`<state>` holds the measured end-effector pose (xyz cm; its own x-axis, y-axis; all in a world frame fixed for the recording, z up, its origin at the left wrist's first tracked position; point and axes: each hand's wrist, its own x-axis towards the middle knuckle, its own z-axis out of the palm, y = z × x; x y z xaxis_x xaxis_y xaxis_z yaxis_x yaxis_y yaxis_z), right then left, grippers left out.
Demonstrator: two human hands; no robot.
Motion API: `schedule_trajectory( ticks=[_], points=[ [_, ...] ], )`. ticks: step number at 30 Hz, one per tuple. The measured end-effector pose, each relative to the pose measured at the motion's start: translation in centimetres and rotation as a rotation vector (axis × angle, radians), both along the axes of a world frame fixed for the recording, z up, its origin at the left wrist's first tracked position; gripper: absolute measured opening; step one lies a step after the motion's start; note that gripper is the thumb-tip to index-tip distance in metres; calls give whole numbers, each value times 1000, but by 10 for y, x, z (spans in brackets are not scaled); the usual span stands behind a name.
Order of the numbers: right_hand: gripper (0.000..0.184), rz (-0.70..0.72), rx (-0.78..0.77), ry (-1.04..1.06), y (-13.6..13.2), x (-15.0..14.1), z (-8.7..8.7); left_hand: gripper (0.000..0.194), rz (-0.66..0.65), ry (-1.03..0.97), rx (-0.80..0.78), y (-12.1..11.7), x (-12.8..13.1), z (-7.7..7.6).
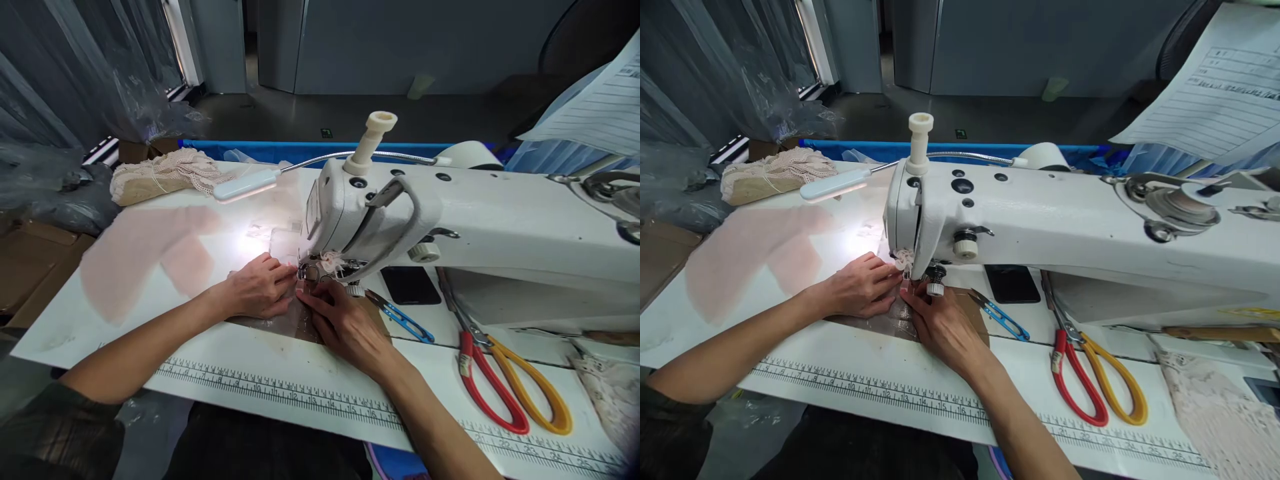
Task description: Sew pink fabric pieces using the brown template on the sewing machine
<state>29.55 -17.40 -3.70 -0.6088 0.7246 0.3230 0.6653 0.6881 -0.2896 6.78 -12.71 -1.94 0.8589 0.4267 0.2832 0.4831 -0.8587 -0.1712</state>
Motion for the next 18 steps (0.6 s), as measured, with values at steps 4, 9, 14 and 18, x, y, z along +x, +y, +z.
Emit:
schedule_trajectory(
  ticks=[4, 9, 14, 18],
  points=[
    [38, -4, -30, 45, -1, -2, -2, 38, 61, 5, 7, 0, 3, 1],
    [42, 0, -14, 63, 1, -3, -4, 38, 120, -1, 36, 0, 8, 2],
    [44, -31, -13, 23, 2, -5, -2, 37, 158, -59, -8, 6, 7, -1],
    [39, -44, -23, 11, 3, -5, 0, 33, 143, -109, -71, 12, 3, -4]
  ],
)
